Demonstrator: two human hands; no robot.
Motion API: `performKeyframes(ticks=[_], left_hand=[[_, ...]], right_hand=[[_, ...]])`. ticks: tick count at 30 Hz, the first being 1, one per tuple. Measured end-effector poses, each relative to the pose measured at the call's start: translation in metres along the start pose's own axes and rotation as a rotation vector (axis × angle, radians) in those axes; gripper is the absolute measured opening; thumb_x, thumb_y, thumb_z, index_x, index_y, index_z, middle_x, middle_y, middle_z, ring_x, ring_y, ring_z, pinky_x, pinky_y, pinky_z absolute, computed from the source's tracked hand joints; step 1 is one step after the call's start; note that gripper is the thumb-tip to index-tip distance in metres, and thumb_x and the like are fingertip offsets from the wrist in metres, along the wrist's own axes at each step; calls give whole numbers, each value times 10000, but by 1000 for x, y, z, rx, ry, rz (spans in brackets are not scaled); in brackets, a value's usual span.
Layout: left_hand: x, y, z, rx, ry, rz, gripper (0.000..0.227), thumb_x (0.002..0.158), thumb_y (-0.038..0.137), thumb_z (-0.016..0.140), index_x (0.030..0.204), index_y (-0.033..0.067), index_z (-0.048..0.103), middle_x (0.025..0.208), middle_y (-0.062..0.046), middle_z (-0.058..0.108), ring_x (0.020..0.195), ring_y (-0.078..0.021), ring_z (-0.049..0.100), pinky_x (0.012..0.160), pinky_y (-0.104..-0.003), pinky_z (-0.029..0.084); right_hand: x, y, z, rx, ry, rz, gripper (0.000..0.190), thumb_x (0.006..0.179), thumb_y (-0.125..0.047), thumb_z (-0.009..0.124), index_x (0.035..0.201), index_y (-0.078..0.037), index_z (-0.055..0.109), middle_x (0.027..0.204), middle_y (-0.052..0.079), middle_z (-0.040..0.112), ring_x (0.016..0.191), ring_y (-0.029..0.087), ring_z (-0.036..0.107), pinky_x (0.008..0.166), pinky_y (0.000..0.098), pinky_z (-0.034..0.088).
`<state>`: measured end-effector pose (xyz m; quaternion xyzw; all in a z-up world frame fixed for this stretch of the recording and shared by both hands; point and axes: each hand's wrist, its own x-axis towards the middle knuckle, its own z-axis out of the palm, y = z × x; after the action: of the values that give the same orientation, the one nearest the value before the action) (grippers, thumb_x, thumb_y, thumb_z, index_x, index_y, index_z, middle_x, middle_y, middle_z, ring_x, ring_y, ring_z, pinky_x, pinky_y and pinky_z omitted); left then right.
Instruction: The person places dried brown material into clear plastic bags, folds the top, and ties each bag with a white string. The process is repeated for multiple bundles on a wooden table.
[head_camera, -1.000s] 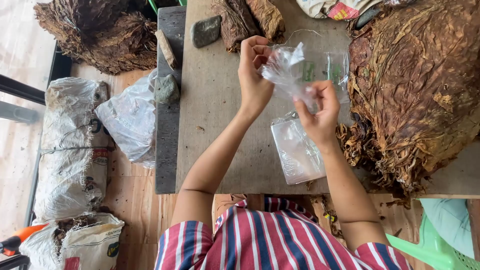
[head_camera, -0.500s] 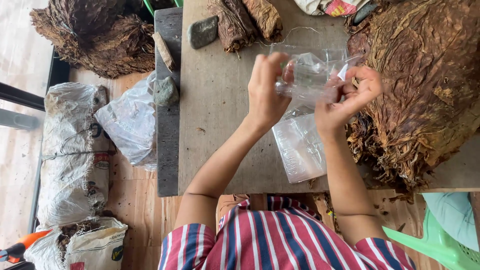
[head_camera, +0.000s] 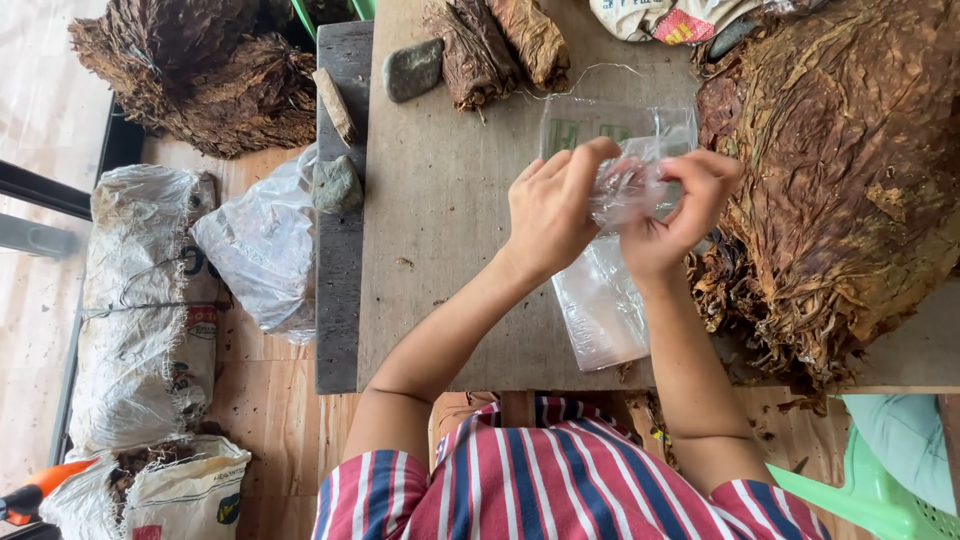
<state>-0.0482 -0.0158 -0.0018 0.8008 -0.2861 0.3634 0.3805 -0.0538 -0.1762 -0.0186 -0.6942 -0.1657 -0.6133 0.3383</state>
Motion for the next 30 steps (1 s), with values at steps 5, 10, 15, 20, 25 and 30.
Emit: performKeyframes(ticks=[5, 10, 15, 20, 25, 30], left_hand=[[1, -24, 13, 135, 248, 84, 223, 1089, 153, 718, 1297, 232, 714, 826, 76, 674, 758, -198, 656, 687, -347, 464], [5, -9, 0, 245, 405, 68, 325, 1022, 84, 721, 1322, 210, 711, 794, 93, 529, 717, -172, 562, 832, -351, 448], [-16, 3, 7, 319, 296, 9, 523, 882, -154, 505, 1246, 165, 707, 820, 53, 510, 664, -159, 466, 785, -383, 327], [-13, 21, -26, 16, -129, -33, 487, 1027, 309, 569, 1488, 153, 591, 1230, -57, 552, 1060, -222, 519, 998, -455, 432], [11, 11, -67, -843, -525, -84, 909, 1065, 657, 783, 1746, 146, 466, 1814, -152, 352, 1651, -336, 577, 1480, -622, 587], [32, -1, -26, -1010, -491, -390, 495, 1109, 381, 771, 1447, 23, 718, 1214, -106, 816, 863, -132, 738, 691, -231, 612]], right_hand=[[-24, 33, -13, -17, 79, -71, 228, 999, 82, 832, 1115, -54, 691, 1053, 137, 579, 851, 228, 487, 861, 412, 475], [-21, 42, -15, -63, 120, -47, 392, 1005, -83, 944, 1225, -115, 621, 1125, 143, 537, 977, 273, 511, 1008, 474, 455], [16, -35, -15, 334, 192, 367, 303, 1256, 11, 623, 1427, -161, 441, 1395, 76, 494, 1153, 199, 552, 918, 330, 614], [12, -10, -23, 415, 224, 391, 187, 1277, -42, 629, 1343, -176, 518, 1106, 73, 621, 716, 175, 599, 588, 294, 547], [11, 11, -32, 180, 91, 342, 110, 1273, -175, 614, 1330, -97, 562, 1142, 62, 525, 847, 155, 471, 715, 293, 429], [-26, 11, -27, 281, -102, 427, 42, 1180, -74, 770, 1167, -64, 731, 975, 58, 711, 801, 206, 651, 682, 376, 519]])
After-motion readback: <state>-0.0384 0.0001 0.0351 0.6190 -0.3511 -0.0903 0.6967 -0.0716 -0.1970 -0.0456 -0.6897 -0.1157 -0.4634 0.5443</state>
